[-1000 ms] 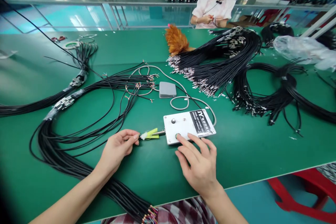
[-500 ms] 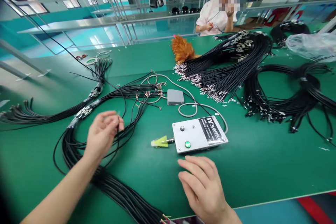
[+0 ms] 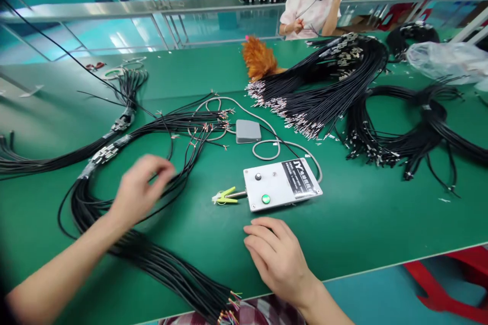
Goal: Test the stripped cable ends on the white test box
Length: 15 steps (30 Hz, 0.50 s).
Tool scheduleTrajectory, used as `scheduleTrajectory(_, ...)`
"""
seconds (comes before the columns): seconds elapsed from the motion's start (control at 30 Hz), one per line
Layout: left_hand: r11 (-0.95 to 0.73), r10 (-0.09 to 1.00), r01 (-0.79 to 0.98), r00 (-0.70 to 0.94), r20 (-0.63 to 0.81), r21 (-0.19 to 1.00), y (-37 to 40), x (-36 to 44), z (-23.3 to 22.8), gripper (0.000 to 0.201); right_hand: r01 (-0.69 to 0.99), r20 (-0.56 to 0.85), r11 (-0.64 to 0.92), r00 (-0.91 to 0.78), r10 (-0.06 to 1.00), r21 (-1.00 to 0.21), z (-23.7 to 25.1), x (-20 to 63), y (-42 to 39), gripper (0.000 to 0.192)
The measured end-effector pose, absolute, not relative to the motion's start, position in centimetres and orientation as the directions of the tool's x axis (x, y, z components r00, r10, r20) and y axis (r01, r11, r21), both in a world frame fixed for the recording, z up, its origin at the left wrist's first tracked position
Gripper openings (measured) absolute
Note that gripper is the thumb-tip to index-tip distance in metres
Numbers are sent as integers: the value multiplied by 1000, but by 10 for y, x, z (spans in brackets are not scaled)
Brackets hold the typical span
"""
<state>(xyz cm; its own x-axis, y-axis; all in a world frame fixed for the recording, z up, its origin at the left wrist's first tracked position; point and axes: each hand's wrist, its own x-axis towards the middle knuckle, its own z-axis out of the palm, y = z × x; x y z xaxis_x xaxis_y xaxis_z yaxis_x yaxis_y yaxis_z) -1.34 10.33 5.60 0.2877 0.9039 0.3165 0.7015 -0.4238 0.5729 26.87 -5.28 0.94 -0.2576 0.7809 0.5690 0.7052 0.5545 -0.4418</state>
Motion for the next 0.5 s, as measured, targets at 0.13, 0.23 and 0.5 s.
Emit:
scheduleTrajectory(0.13, -617, 358, 411, 906, -226, 671, 16, 29, 70, 11, 703, 543, 545, -265, 797, -457, 9, 270, -53, 15)
scheduleTrajectory(0.23, -586, 359, 485, 873, -329, 649, -9, 42, 70, 14, 697, 536, 551, -279, 797, -458, 10, 270, -53, 15)
scheduleTrajectory(0.5, -475, 413, 514, 847, -335, 715, -2, 45, 68, 8, 696, 540, 532, -242, 806, -482, 10, 269, -52, 14)
